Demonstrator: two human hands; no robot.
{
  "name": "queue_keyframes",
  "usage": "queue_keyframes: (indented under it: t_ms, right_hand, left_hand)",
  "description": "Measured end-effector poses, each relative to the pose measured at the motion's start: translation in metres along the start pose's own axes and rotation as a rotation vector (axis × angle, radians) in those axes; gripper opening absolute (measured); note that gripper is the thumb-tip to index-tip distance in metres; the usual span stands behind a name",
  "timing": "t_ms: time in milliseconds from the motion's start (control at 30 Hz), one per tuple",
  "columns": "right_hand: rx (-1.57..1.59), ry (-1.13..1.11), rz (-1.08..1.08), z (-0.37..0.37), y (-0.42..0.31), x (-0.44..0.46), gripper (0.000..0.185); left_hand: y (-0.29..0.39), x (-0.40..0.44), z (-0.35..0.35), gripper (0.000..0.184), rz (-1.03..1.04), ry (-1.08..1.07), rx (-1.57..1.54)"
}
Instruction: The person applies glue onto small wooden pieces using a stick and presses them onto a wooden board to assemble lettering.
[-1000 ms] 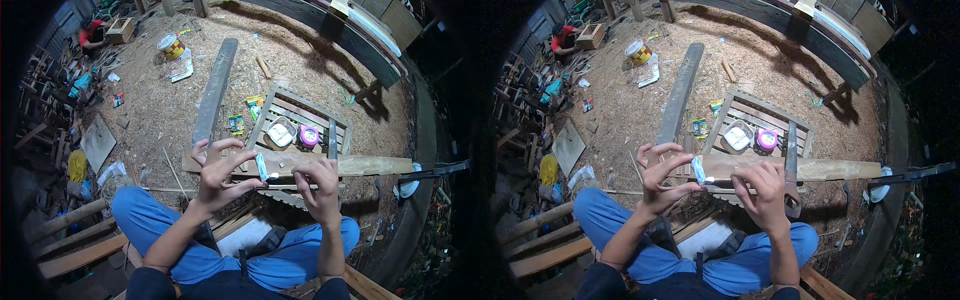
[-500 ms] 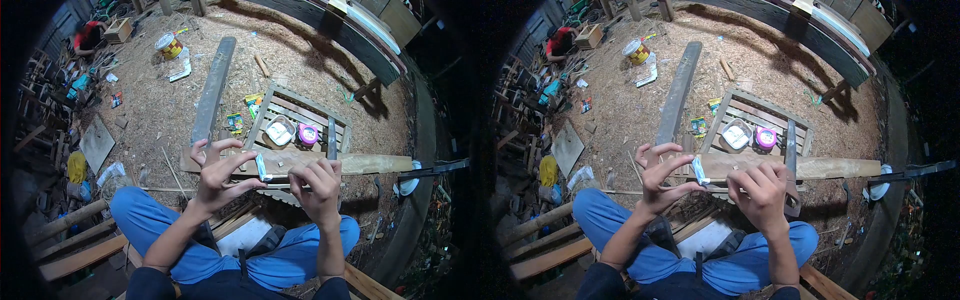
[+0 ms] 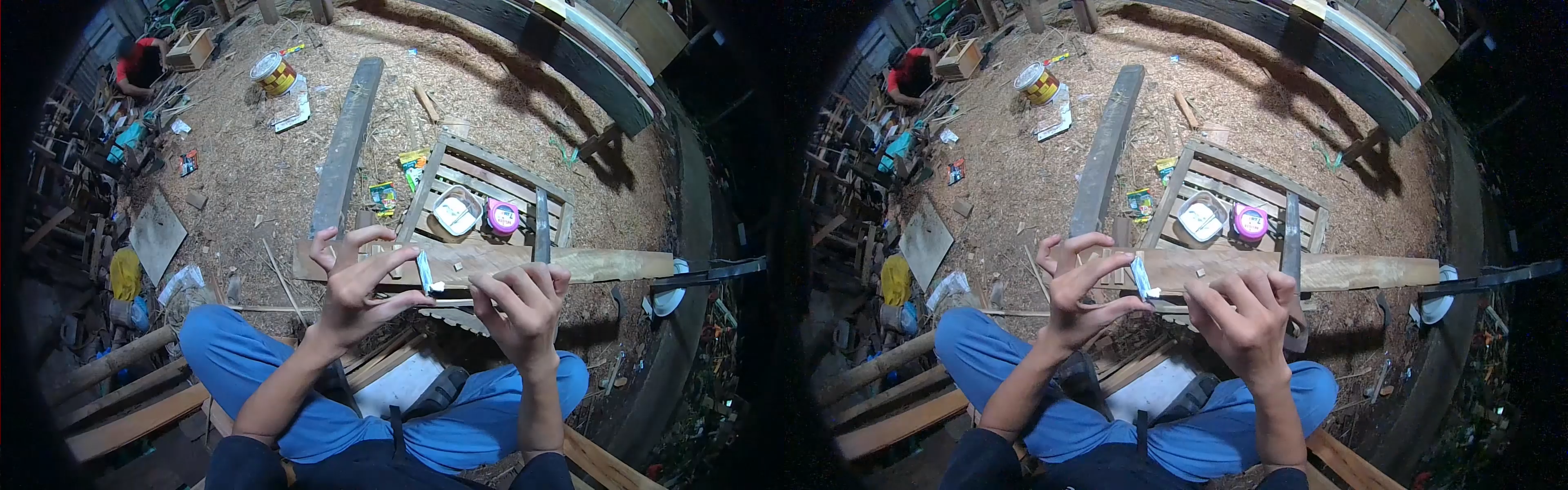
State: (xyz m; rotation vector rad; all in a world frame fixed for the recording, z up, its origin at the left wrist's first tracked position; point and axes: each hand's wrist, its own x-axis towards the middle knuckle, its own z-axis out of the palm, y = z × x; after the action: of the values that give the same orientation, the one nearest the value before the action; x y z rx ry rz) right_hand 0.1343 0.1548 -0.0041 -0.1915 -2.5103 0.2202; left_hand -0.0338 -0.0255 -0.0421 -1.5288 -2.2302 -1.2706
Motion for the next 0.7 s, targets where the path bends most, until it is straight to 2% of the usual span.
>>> queue_keyframes:
  t_ms: [500,700]
  right_hand:
    - [0.087,0.038,0.016,-0.0002,0.0032,-0.0041,0.027]
    - [0.082,0.044,-0.003,-0.0002,0.0005,-0.0037,0.026]
  left_hand:
    - [0.0002,-0.0004,-0.0003,0.069,-0.044,0.027,-0.006]
    - [-0.0012,-0.0029,-0.0024,0.066,-0.018,0.006,-0.015]
